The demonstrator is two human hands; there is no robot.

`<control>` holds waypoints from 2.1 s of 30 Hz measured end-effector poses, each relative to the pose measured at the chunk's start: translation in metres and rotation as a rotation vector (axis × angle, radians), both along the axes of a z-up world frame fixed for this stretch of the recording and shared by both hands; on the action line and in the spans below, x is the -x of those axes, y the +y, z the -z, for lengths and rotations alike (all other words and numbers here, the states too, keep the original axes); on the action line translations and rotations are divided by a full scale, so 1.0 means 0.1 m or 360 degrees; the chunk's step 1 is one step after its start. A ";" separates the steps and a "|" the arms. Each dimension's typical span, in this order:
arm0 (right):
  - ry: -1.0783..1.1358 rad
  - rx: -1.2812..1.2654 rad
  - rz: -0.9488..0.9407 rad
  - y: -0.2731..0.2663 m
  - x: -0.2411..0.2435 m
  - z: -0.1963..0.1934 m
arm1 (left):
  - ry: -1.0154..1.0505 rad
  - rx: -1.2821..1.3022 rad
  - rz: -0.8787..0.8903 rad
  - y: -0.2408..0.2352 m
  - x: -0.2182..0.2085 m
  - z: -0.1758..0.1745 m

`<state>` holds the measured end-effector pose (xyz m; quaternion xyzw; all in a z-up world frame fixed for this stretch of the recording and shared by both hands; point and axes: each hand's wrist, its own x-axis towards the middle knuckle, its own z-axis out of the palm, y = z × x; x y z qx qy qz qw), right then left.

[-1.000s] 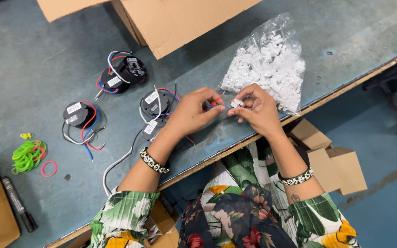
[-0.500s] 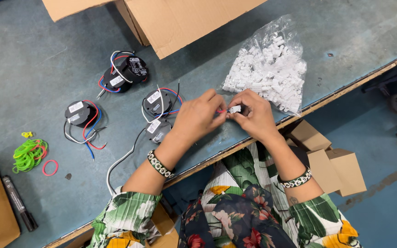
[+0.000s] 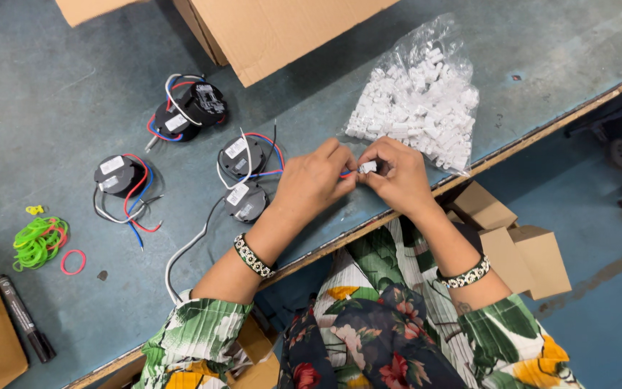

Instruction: The person assembles small black cylindrical electronic components by attaching white plastic connectors to their wires. The person repeatedly picks up a component, aligns the connector, and secures it before placing the finished unit into a cardboard box. The person also opens a small cardboard box at the end.

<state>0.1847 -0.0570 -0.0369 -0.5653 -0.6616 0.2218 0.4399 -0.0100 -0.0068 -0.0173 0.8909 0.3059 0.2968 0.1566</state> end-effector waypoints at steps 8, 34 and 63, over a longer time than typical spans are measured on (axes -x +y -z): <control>0.0013 0.0053 -0.0017 0.05 -0.05 0.05 | 0.0009 0.0014 -0.0039 -0.03 -0.02 -0.01; 0.0913 0.0216 -0.0391 0.15 -0.24 0.23 | -0.0212 0.0719 0.0270 0.27 0.19 -0.28; 0.0891 0.0425 -0.0331 0.11 -0.24 0.21 | -0.0341 0.0103 0.0019 0.04 0.07 -0.26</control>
